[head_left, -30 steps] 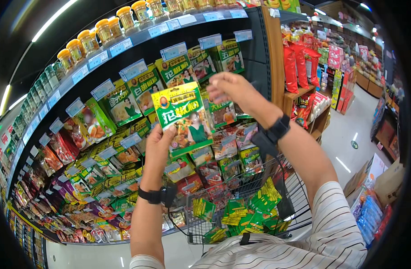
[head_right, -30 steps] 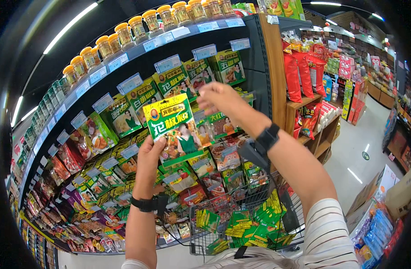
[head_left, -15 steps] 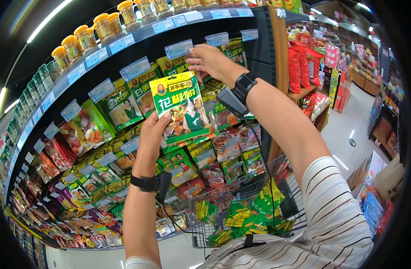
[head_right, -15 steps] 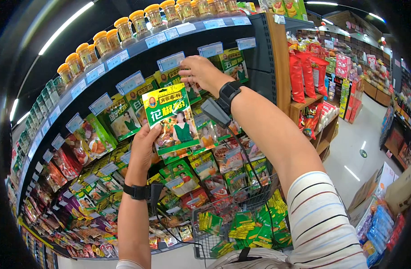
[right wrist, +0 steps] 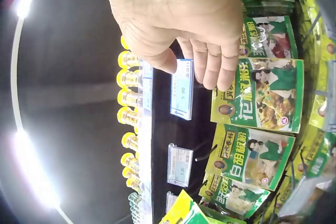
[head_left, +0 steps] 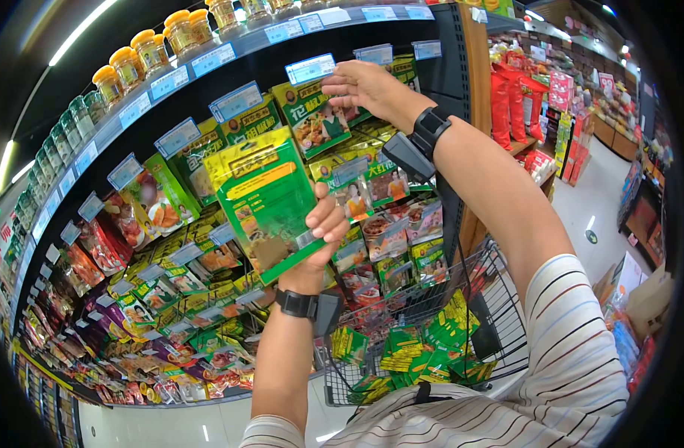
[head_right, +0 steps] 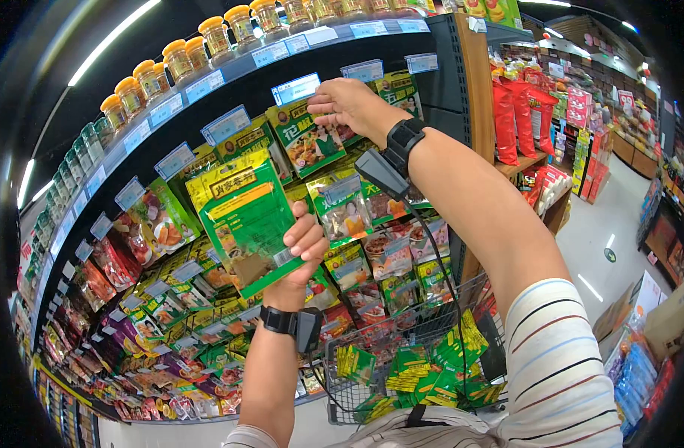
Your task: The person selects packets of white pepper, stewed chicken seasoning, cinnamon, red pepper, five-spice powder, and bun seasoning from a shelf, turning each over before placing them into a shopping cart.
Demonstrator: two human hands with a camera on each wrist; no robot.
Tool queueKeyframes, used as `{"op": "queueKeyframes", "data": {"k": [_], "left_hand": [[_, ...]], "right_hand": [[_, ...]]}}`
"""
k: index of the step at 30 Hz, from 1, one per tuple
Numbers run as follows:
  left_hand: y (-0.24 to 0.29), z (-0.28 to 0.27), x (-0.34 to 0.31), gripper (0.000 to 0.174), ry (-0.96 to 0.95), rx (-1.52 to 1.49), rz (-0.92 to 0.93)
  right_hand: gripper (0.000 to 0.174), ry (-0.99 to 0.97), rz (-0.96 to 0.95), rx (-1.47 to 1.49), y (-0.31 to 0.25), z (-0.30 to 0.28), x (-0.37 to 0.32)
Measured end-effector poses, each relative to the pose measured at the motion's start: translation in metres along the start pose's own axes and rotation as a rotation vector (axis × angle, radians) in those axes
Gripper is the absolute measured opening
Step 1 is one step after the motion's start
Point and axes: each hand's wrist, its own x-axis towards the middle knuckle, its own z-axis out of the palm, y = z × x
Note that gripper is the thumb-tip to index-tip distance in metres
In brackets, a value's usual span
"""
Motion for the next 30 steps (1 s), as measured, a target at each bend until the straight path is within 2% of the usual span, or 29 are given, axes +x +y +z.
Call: {"op": "queueKeyframes", "data": {"k": [3, 6, 9, 10, 13, 14, 17, 18, 21, 22, 26, 30], "left_hand": [[-0.007, -0.001, 0.002, 0.034, -0.041, -0.015, -0.032], [0.0, -0.004, 0.0, 0.042, 0.026, 0.03, -0.07], [0.016, 0.007, -0.009, 0.053, 0.243, 0.321, -0.037], [0.024, -0.01, -0.016, 0.055, 0.164, 0.406, -0.024], [0.037, 0.008, -0.023, 0.055, 0.283, 0.509, 0.062], [0.054, -0.005, -0.022, 0.048, 0.239, 0.522, 0.024], [0.078, 0.003, -0.015, 0.049, 0.595, 0.83, 0.021], [0.069, 0.021, -0.005, 0.035, 0.735, 0.937, 0.046], [0.068, 0.012, 0.015, 0.028, 0.822, 1.175, 0.219], [0.071, 0.014, 0.016, 0.027, 0.775, 1.245, 0.211], [0.078, -0.002, 0.042, 0.024, 0.691, 1.52, 0.377], [0.07, -0.01, 0.064, 0.026, 0.638, 1.595, 0.468]], "right_hand": [[0.036, -0.012, -0.004, -0.014, -0.004, 0.002, -0.002], [0.038, -0.021, -0.025, -0.02, -0.007, 0.0, -0.005], [0.04, -0.027, -0.063, -0.032, -0.013, 0.0, -0.01], [0.042, -0.009, -0.074, -0.047, -0.015, 0.003, -0.014], [0.049, -0.01, -0.1, -0.075, -0.019, 0.002, -0.017], [0.05, -0.028, -0.109, -0.086, -0.02, 0.0, -0.016], [0.051, -0.062, -0.114, -0.143, -0.026, 0.0, -0.017], [0.05, -0.069, -0.111, -0.165, -0.028, 0.0, -0.017], [0.049, -0.076, -0.11, -0.211, -0.03, 0.002, -0.016], [0.049, -0.069, -0.11, -0.219, -0.031, 0.002, -0.015], [0.047, -0.041, -0.109, -0.25, -0.031, 0.002, -0.01], [0.046, -0.026, -0.11, -0.265, -0.03, 0.001, -0.01]]}}
